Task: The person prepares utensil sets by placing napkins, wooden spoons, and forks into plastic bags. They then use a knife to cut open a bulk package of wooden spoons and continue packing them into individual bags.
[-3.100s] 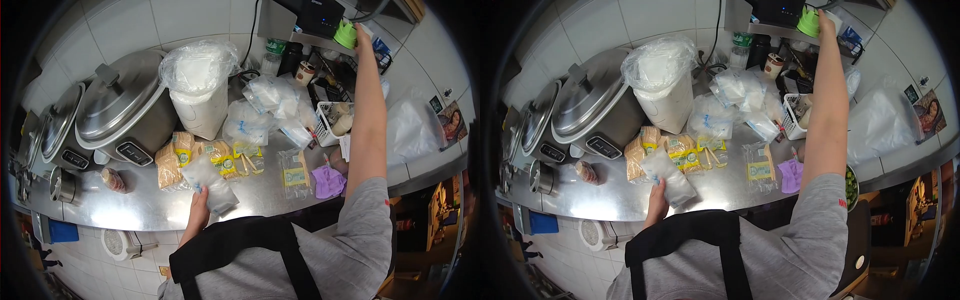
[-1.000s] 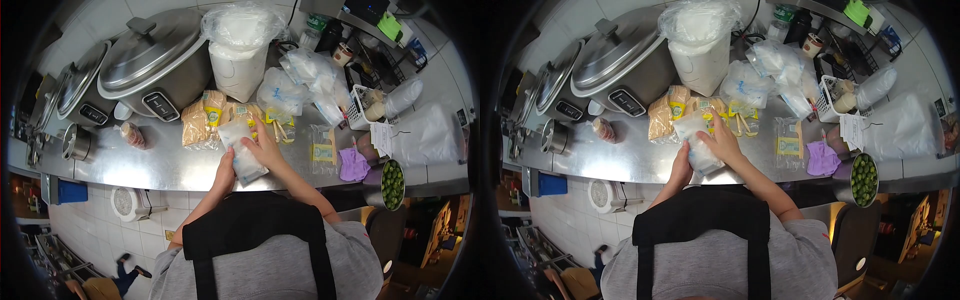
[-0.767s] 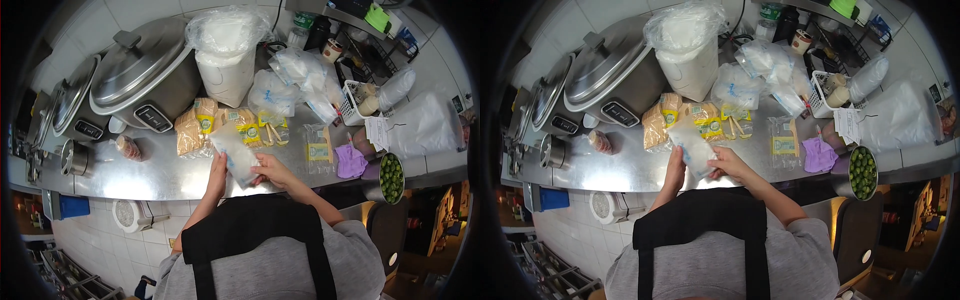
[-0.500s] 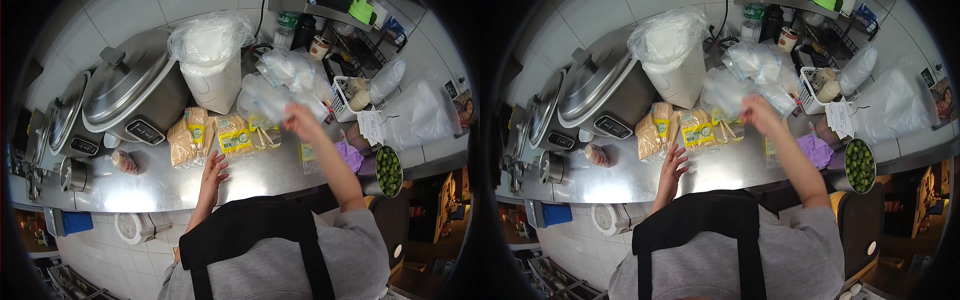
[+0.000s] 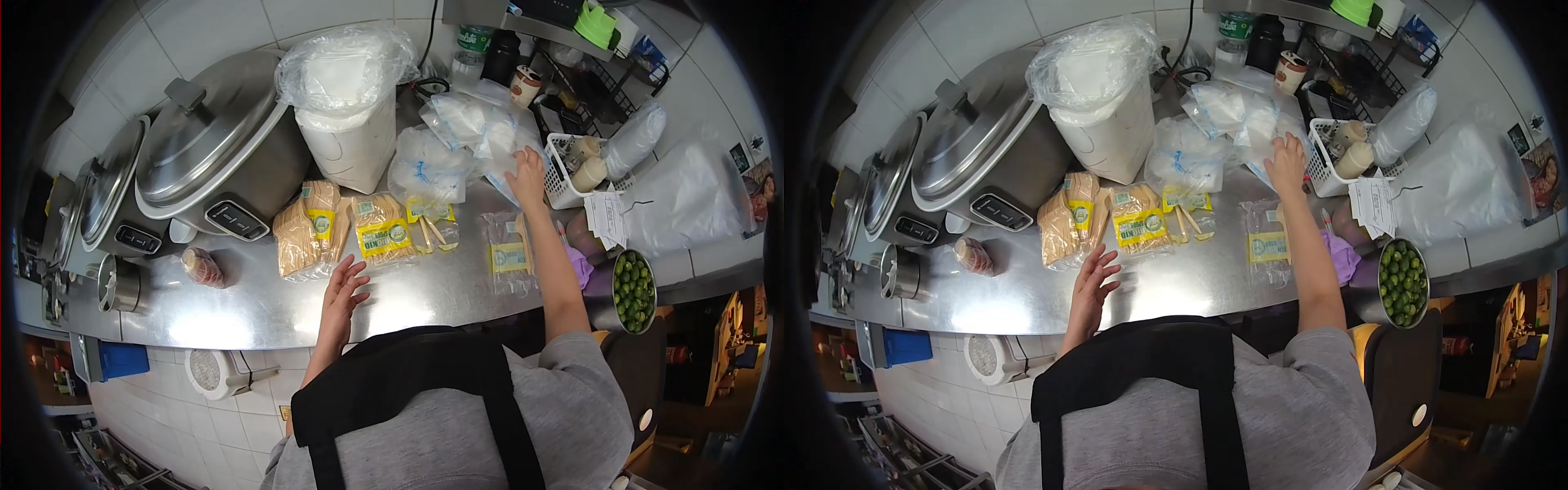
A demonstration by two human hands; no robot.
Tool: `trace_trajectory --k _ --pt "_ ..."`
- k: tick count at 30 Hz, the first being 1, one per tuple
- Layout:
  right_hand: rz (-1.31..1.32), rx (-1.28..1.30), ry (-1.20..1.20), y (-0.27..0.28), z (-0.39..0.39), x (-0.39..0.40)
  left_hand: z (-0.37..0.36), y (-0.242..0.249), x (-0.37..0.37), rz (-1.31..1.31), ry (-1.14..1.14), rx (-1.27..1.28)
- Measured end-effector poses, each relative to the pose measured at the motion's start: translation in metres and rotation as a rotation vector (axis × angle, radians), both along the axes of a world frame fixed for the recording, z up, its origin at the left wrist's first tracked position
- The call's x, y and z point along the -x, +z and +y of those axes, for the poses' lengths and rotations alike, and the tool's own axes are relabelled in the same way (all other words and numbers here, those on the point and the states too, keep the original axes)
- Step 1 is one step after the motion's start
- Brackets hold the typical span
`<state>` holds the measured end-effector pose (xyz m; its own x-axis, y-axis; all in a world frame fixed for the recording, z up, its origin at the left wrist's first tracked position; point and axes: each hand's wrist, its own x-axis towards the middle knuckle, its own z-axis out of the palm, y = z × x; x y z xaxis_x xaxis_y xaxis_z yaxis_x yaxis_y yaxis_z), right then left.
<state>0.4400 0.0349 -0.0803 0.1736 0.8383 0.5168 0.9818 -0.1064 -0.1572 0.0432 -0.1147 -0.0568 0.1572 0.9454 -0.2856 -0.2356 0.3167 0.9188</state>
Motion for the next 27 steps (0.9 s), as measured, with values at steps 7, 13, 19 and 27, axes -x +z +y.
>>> trace_trajectory --k 7,13,19,27 --pt "0.183 0.012 0.115 0.006 -0.011 0.021 0.009 -0.001 -0.025 -0.006 -0.273 0.021" --pt "-0.003 0.111 0.079 0.0 -0.025 0.038 0.006 -0.003 -0.026 -0.006 -0.439 -0.006" --pt "0.392 0.116 0.75 0.03 -0.132 0.154 0.017 -0.018 -0.023 -0.305 -0.354 0.056" --pt "0.841 0.32 0.891 0.008 -0.175 0.15 0.03 -0.06 -0.02 -0.128 -0.483 0.171"
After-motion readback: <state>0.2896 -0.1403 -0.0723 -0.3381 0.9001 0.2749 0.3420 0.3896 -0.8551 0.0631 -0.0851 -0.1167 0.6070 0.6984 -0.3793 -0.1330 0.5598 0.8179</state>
